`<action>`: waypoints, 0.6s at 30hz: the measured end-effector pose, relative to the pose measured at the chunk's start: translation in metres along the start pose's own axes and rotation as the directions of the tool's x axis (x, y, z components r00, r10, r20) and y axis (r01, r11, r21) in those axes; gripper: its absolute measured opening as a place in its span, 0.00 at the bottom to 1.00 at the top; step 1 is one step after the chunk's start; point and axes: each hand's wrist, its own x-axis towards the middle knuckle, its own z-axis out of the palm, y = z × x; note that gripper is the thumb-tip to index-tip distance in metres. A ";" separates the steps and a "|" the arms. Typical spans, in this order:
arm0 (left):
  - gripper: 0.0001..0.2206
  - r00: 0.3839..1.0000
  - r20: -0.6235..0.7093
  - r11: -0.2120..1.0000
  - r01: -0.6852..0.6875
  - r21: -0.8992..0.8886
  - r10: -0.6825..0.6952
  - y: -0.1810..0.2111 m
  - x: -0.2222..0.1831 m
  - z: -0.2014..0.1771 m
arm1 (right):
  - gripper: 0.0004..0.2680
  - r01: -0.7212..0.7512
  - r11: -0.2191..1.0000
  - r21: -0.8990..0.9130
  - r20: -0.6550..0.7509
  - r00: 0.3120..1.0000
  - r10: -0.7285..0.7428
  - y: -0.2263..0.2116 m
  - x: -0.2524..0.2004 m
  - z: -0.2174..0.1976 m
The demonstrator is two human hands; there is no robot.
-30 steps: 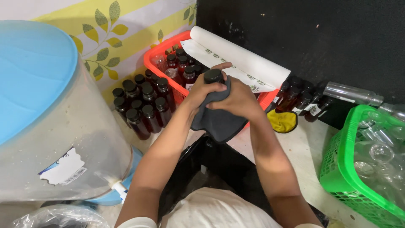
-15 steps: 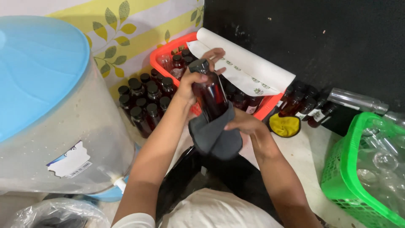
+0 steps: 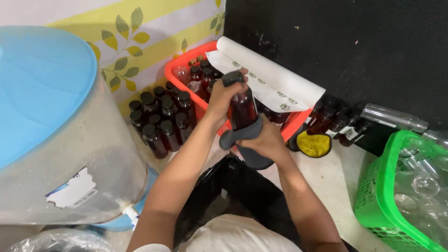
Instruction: Wiping and inspecting dark-colored bottles before placing them in a crate.
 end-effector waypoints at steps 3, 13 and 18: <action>0.22 0.993 0.116 0.998 -0.005 0.060 -0.002 0.027 -0.014 0.013 | 0.28 0.112 0.993 0.039 -0.077 0.991 -0.109 -0.017 0.006 -0.001; 0.14 0.992 0.120 0.993 0.024 0.115 -0.038 0.022 -0.018 0.009 | 0.26 0.227 0.974 -0.004 -0.026 0.974 -0.227 -0.067 0.026 -0.033; 0.11 0.993 0.112 0.997 -0.048 0.060 0.041 0.023 -0.026 -0.001 | 0.21 0.264 0.899 0.350 0.163 0.928 -0.336 -0.055 0.044 -0.030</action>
